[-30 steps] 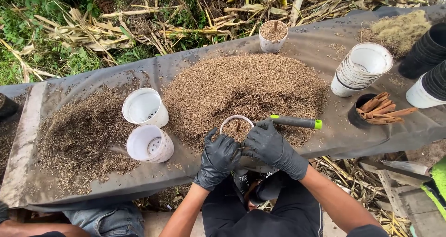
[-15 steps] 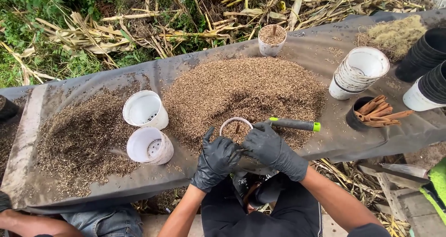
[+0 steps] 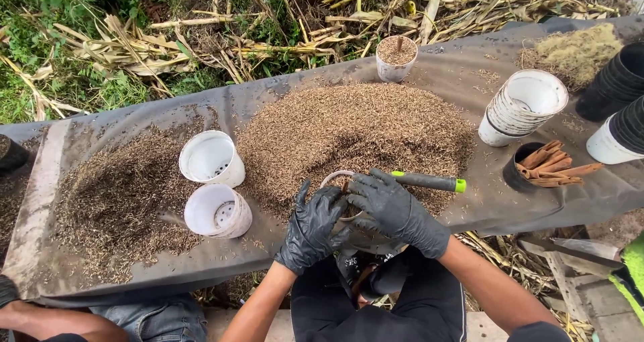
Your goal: Filling small plastic cups with soil using a trowel and a small hand tool at a potting station.
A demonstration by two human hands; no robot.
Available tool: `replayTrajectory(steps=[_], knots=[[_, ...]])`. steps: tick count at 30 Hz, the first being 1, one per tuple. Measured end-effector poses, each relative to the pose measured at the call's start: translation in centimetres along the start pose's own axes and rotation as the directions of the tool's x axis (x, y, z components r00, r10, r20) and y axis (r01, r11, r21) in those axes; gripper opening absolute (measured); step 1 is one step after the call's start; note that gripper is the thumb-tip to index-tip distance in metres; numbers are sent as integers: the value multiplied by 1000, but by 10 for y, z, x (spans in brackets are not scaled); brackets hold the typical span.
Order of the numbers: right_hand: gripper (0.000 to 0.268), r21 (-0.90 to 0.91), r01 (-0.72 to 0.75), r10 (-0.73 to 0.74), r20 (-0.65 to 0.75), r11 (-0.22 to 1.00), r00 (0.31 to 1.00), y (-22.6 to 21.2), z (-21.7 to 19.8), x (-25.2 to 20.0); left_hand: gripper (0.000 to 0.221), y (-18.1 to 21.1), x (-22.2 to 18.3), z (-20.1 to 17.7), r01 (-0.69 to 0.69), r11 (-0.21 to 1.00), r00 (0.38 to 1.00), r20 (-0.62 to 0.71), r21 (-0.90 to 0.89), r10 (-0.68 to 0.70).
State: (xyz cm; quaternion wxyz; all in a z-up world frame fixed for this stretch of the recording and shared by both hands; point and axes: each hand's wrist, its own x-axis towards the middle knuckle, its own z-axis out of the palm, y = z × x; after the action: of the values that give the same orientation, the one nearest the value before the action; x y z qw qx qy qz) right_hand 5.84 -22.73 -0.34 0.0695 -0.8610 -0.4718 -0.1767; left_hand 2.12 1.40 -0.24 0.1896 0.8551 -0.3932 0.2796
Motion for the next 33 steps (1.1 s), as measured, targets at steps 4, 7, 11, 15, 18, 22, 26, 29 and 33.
replayTrajectory(steps=[4,7,11,15,18,22,26,29,33], knots=[[53,-15,29,-29,8,999,1000,7,24,-9,61,6,6,-10,-5,1000,998,-56,-26,4],[54,19,37,-37,-31,999,999,11,21,-9,55,8,8,-22,54,993,997,-44,-102,-59],[64,23,3,-2,-64,1000,998,17,26,-9,50,6,9,-26,104,993,994,43,-53,-102],[79,-124,-19,3,-127,992,992,9,3,1,65,3,12,-26,184,982,982,41,-35,-183],[83,-99,-32,30,-25,995,999,11,-4,6,80,6,20,-32,208,978,974,90,8,-208],[87,-103,-8,7,-4,995,1000,8,-20,15,77,7,25,-38,231,973,967,115,0,-229],[71,-138,16,-16,0,990,1000,14,-4,7,78,1,19,-31,223,975,967,125,5,-222],[74,-129,-8,12,30,992,999,16,3,4,80,-3,15,-23,217,976,967,127,26,-219],[79,-88,-32,37,54,996,998,16,0,8,68,18,52,-89,247,944,956,215,-218,-200]])
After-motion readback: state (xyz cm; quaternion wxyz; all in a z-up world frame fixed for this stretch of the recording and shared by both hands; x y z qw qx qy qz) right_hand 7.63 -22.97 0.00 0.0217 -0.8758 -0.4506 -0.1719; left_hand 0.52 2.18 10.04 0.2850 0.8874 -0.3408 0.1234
